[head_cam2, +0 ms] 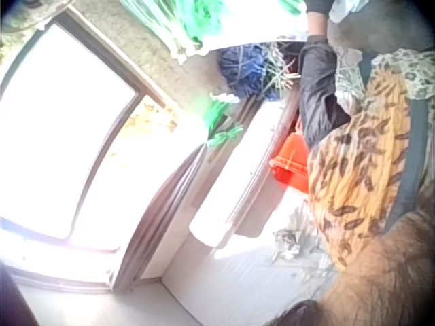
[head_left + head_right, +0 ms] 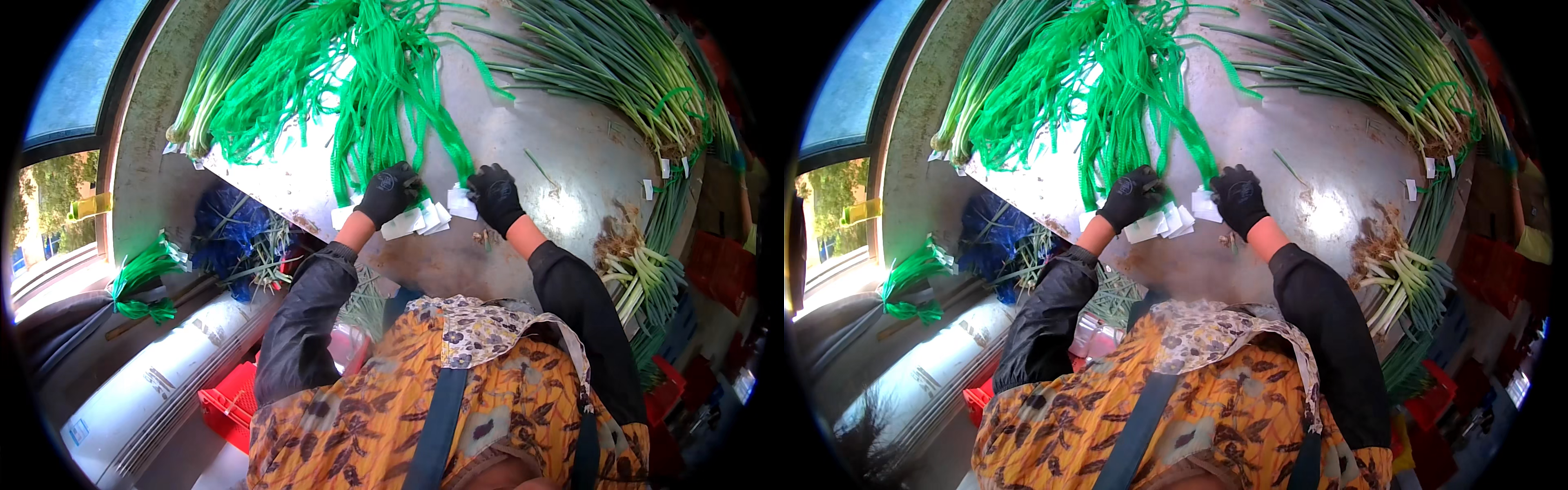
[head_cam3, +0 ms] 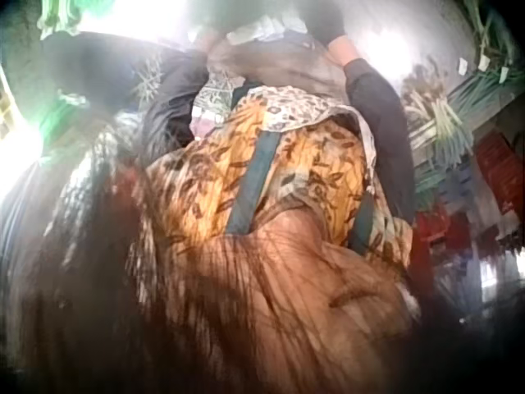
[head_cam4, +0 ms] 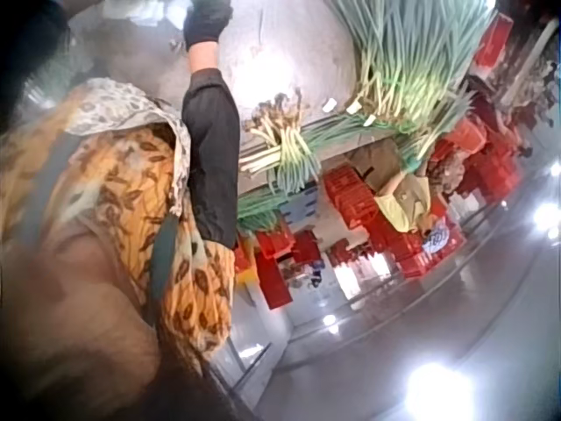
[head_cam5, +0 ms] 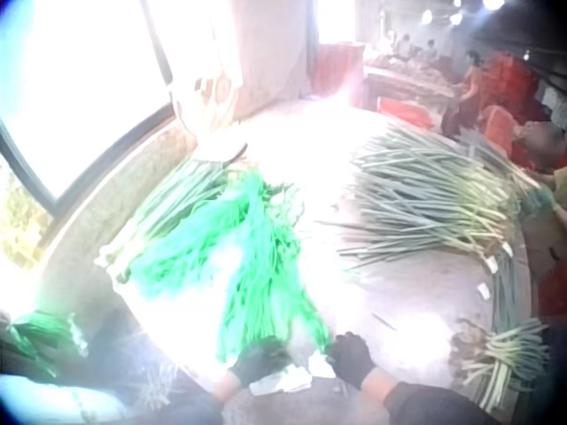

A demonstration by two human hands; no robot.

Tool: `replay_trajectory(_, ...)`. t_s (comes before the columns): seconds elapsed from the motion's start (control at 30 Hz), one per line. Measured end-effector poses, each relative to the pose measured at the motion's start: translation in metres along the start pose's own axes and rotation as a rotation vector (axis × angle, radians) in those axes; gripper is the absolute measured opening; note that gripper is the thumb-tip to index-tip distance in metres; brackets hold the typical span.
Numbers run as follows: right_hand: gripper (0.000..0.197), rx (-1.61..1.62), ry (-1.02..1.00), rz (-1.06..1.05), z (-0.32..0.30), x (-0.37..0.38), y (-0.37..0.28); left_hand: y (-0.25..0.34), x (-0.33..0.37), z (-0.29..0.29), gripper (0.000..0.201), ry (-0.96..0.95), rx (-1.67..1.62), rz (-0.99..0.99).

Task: The person organizes bundles of green onions on a metal table, secures them with green plastic ties, and places the finished bundles into red plastic crates.

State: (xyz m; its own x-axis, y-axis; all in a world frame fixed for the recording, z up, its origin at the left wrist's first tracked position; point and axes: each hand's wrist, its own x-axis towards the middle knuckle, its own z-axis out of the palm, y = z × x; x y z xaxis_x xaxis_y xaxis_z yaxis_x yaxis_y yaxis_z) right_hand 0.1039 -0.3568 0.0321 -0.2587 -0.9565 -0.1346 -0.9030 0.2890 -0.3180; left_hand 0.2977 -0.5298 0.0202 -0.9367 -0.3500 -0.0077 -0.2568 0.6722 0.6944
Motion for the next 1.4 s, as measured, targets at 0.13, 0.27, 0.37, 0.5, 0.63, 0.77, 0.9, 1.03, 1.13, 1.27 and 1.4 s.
replay_trajectory(0.13, 0.015, 0.350, 0.035, 0.127, -0.014, -0.002, 0.037, -0.005, 0.006, -0.013, 0.010, -0.108, 0.172, -0.020)
replay_trajectory(0.27, 0.009, 1.303, 0.086, 0.422, -0.045, -0.020, 0.060, 0.056, 0.030, -0.032, 0.017, 0.097, 0.181, -0.074)
replay_trajectory(0.37, 0.014, 1.549, 0.074, 0.497, -0.076, -0.030, 0.066, 0.075, 0.044, -0.021, 0.024, -0.084, -0.362, -0.100)
replay_trajectory(0.5, 0.012, 1.239, 0.065, 0.392, -0.087, -0.035, 0.075, 0.105, 0.062, -0.014, 0.027, -0.284, -0.527, -0.302)
replay_trajectory(0.63, 0.011, 1.333, 0.100, 0.374, -0.095, -0.034, 0.061, 0.111, 0.078, 0.003, 0.028, -0.201, -0.866, -0.446)
replay_trajectory(0.77, 0.009, 1.588, 0.080, 0.491, -0.077, -0.041, 0.072, 0.110, 0.092, 0.022, 0.047, -0.221, -1.477, -0.478)
replay_trajectory(0.9, 0.021, 1.677, -0.108, 0.715, -0.095, -0.040, 0.044, 0.112, 0.111, 0.054, 0.050, -0.130, -1.529, -0.382)
replay_trajectory(1.03, 0.014, 1.315, 0.007, 0.627, -0.095, -0.065, 0.021, 0.141, 0.108, 0.059, 0.033, -0.050, -1.596, -0.463)
replay_trajectory(1.13, 0.020, 0.594, 0.197, 0.282, -0.065, -0.142, 0.027, 0.114, 0.115, 0.062, 0.029, 0.138, -1.747, -0.452)
replay_trajectory(1.27, 0.030, 0.122, 0.044, 0.316, -0.001, -0.347, 0.051, 0.083, 0.116, 0.047, 0.017, 0.312, -1.797, -0.558)
replay_trajectory(1.4, 0.033, 0.247, -0.424, 0.846, 0.043, -0.527, 0.040, 0.118, 0.092, 0.075, 0.019, 0.078, -1.813, -0.674)
